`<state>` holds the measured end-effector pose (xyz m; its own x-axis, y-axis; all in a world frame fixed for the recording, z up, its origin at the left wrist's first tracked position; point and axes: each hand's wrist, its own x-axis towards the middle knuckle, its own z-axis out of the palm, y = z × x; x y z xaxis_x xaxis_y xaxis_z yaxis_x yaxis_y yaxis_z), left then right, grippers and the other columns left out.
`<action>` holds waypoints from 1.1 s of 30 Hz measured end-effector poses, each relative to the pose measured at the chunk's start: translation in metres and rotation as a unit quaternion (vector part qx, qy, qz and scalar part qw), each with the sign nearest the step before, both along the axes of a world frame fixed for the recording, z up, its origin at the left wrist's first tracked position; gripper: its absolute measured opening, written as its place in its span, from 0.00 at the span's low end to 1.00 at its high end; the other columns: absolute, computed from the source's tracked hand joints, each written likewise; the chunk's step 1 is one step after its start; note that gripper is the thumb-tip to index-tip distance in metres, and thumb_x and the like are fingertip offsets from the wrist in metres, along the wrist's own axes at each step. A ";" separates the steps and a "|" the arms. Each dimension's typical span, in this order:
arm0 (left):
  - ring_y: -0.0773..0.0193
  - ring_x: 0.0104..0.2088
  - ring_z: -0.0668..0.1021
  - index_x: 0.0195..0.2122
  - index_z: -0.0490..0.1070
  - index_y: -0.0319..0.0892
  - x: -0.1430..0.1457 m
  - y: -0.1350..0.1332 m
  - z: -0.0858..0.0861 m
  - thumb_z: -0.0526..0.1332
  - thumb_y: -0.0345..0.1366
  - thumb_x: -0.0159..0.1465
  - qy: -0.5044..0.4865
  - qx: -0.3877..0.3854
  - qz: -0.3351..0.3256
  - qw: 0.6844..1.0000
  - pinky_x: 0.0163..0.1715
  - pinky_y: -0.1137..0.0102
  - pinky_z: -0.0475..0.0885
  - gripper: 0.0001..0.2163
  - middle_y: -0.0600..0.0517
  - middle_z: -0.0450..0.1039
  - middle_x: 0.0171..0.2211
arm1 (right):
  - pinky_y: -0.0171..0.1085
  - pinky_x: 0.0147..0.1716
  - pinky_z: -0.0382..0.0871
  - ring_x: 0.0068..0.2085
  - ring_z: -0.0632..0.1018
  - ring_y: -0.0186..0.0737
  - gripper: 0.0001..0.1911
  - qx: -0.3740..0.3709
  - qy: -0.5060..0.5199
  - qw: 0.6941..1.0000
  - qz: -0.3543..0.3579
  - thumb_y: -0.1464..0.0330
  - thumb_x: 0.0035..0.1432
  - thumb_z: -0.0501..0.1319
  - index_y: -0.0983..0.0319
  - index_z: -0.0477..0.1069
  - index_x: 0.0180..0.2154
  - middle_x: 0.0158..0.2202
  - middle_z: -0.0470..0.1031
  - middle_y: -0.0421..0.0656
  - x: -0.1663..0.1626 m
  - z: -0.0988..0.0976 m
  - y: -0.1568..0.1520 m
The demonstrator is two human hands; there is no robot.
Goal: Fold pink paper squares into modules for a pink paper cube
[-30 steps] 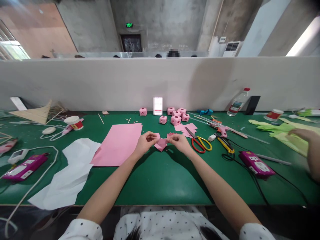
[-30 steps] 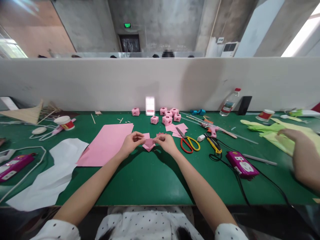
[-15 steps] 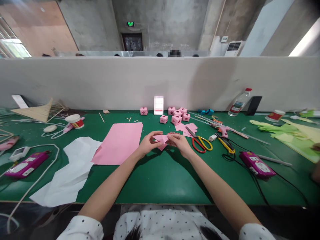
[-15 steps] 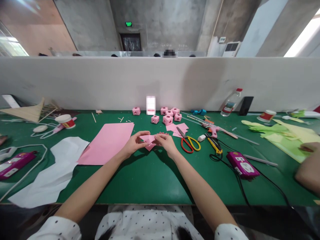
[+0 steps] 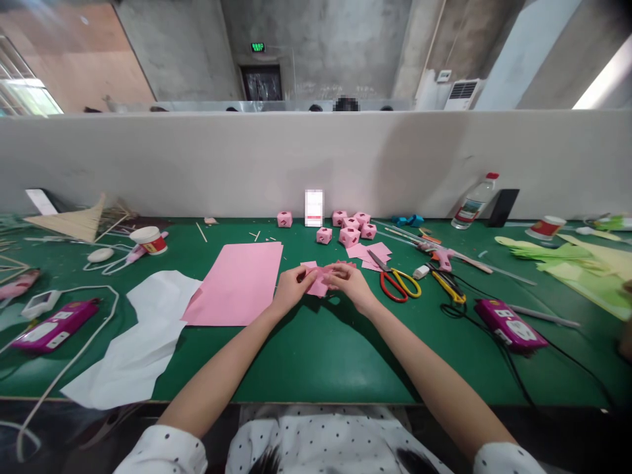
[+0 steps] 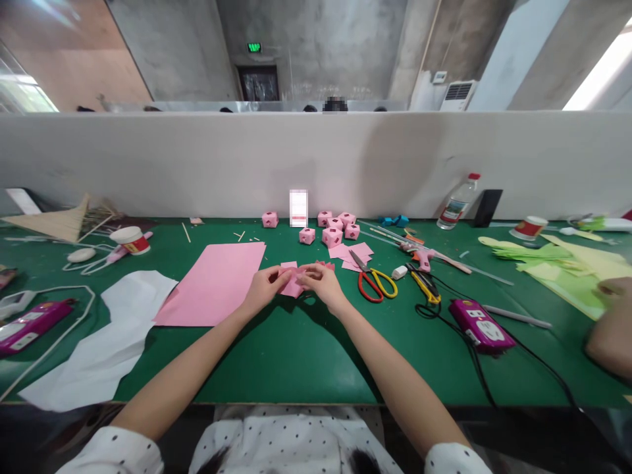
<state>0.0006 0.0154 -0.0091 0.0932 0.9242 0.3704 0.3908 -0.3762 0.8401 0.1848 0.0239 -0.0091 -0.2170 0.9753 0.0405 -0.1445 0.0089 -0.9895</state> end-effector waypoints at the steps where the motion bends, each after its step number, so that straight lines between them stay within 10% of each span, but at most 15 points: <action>1: 0.67 0.23 0.65 0.22 0.70 0.40 0.000 0.000 0.000 0.61 0.50 0.61 -0.003 0.003 0.008 1.000 0.25 0.72 0.56 0.19 0.56 0.63 0.19 | 0.36 0.34 0.75 0.33 0.80 0.38 0.23 0.003 0.003 1.000 -0.001 0.61 0.40 0.74 0.61 0.76 0.40 0.33 0.80 0.43 -0.001 -0.001 0.000; 17: 0.62 0.29 0.78 0.33 0.78 0.35 0.011 0.000 -0.002 0.71 0.52 0.50 -0.320 -0.234 -0.067 0.916 0.34 0.67 0.73 0.22 0.47 0.78 0.30 | 0.33 0.24 0.65 0.25 0.68 0.34 0.26 0.005 -0.016 0.997 -0.069 0.45 0.45 0.65 0.61 0.71 0.30 0.24 0.69 0.39 -0.006 -0.010 0.003; 25: 0.62 0.30 0.79 0.32 0.78 0.35 0.011 -0.002 -0.001 0.71 0.50 0.50 -0.312 -0.228 -0.073 0.920 0.35 0.67 0.74 0.20 0.47 0.79 0.31 | 0.35 0.27 0.63 0.27 0.70 0.38 0.23 0.142 -0.156 0.964 -0.163 0.48 0.57 0.57 0.62 0.74 0.33 0.25 0.72 0.41 -0.006 -0.020 0.009; 33: 0.62 0.30 0.79 0.35 0.78 0.36 0.007 0.001 -0.001 0.71 0.49 0.51 -0.323 -0.211 -0.045 0.921 0.34 0.67 0.74 0.20 0.48 0.79 0.30 | 0.35 0.31 0.69 0.32 0.74 0.39 0.23 0.071 -0.034 0.991 -0.104 0.50 0.48 0.66 0.62 0.75 0.37 0.30 0.76 0.42 -0.005 -0.009 0.003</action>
